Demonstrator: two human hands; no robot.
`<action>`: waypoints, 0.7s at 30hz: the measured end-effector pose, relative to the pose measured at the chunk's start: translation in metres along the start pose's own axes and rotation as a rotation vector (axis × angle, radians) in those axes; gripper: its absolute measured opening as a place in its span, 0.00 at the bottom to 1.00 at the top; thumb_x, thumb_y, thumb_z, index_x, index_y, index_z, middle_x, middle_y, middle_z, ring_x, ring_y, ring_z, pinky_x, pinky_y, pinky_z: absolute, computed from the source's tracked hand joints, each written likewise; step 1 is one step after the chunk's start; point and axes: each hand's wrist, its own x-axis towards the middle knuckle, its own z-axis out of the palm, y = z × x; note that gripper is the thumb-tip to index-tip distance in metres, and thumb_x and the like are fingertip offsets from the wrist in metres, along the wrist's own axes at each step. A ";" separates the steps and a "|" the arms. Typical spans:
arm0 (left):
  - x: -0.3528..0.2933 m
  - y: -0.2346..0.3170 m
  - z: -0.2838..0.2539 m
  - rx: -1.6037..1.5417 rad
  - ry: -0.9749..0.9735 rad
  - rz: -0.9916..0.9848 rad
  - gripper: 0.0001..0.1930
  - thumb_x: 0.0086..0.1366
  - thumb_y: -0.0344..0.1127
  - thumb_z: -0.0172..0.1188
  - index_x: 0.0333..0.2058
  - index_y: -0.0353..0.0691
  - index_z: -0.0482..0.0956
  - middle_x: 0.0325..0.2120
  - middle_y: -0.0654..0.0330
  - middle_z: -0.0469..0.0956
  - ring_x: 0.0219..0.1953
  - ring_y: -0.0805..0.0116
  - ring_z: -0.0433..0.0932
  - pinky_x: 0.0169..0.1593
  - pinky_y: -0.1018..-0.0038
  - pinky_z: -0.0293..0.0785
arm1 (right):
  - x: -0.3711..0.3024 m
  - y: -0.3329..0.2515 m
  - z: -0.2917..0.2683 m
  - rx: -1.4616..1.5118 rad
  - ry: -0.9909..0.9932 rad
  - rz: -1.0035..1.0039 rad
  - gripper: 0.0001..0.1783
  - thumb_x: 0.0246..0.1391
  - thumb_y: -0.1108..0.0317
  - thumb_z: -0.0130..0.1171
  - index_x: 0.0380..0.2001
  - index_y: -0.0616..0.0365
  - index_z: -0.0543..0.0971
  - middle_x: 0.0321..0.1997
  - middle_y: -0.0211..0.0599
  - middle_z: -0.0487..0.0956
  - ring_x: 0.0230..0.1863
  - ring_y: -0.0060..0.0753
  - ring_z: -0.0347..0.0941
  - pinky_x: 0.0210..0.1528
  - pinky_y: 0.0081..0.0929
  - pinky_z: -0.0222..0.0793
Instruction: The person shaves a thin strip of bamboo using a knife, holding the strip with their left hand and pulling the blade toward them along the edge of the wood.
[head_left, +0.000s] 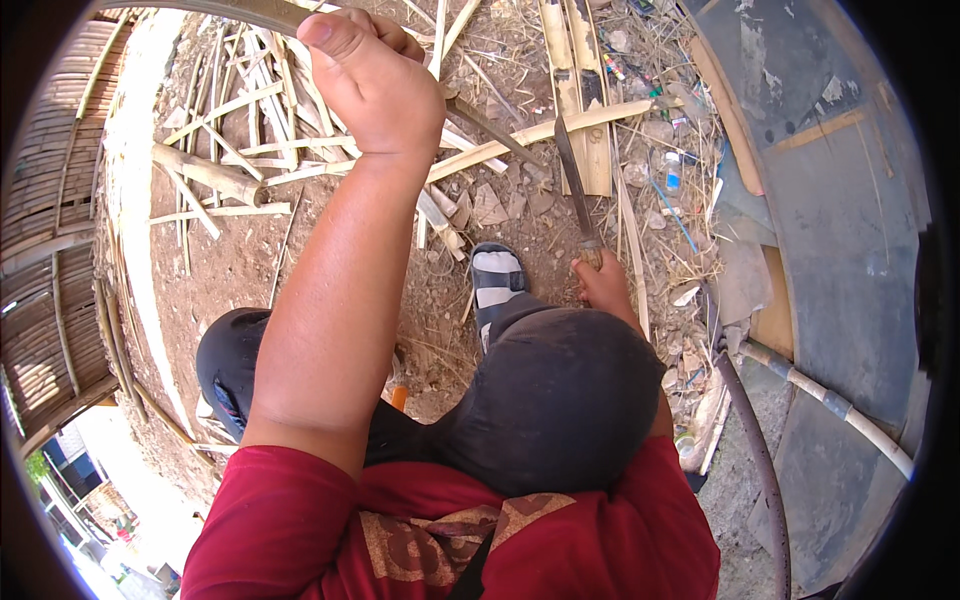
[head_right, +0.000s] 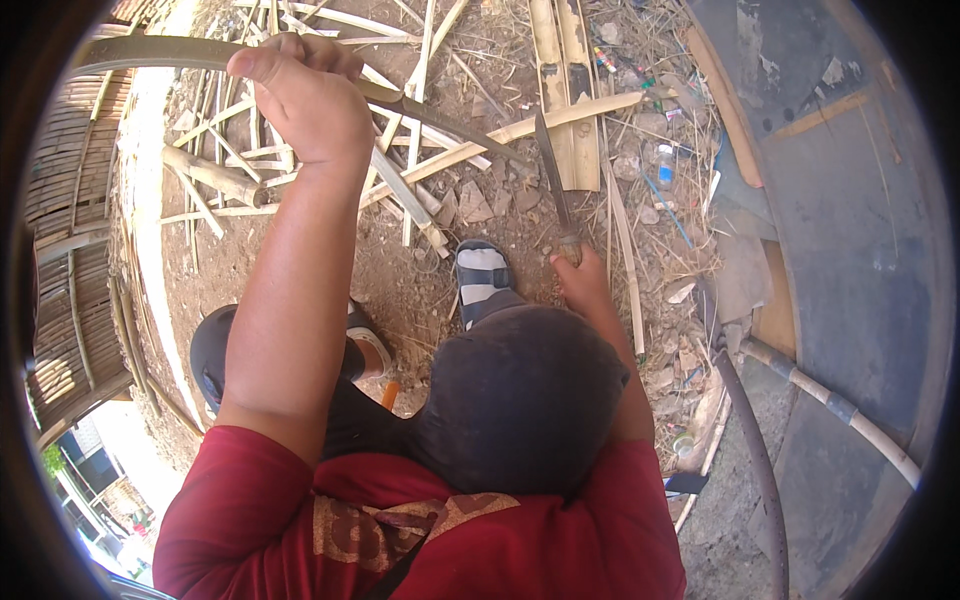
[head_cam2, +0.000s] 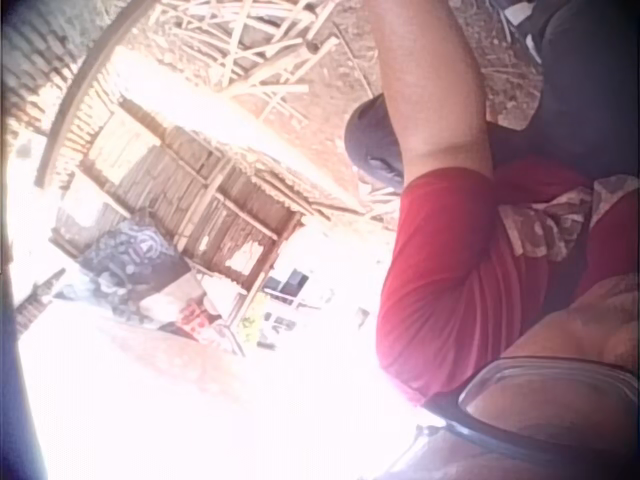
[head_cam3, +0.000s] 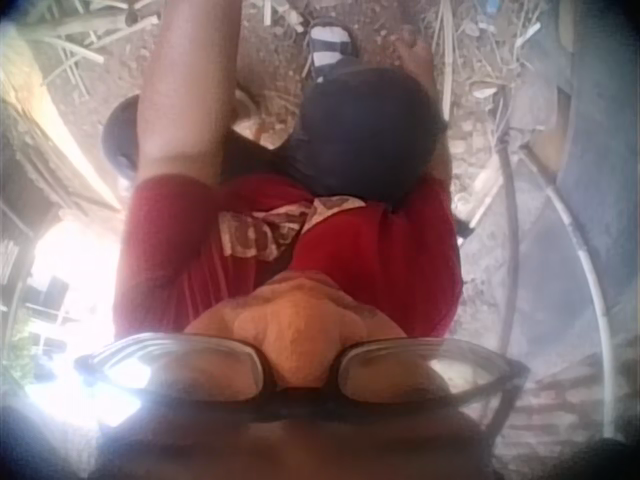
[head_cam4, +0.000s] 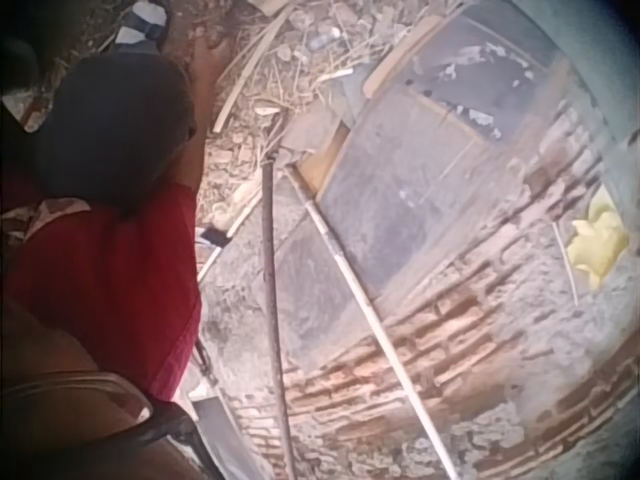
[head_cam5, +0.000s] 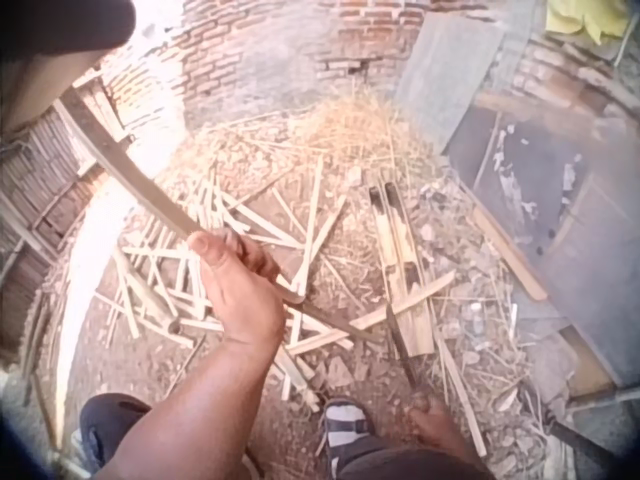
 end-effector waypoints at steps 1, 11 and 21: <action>-0.002 0.002 0.001 -0.005 -0.021 0.013 0.39 0.63 0.82 0.27 0.23 0.46 0.51 0.19 0.66 0.54 0.21 0.72 0.54 0.25 0.75 0.56 | 0.005 0.004 0.000 -0.120 0.039 -0.001 0.10 0.59 0.66 0.62 0.39 0.60 0.74 0.20 0.28 0.69 0.16 0.23 0.65 0.17 0.29 0.64; -0.004 0.000 -0.006 0.025 -0.072 0.012 0.40 0.63 0.82 0.25 0.23 0.46 0.51 0.19 0.65 0.56 0.22 0.71 0.56 0.27 0.73 0.59 | 0.049 -0.065 0.003 -0.135 -0.052 0.058 0.15 0.57 0.61 0.62 0.37 0.63 0.77 0.24 0.36 0.75 0.20 0.30 0.72 0.23 0.33 0.69; -0.002 0.002 -0.001 -0.007 -0.059 0.023 0.39 0.64 0.82 0.27 0.22 0.46 0.50 0.19 0.65 0.54 0.22 0.72 0.54 0.27 0.74 0.59 | 0.062 -0.052 0.001 -0.468 0.119 -0.161 0.24 0.52 0.57 0.66 0.45 0.67 0.79 0.39 0.59 0.83 0.44 0.59 0.81 0.47 0.45 0.74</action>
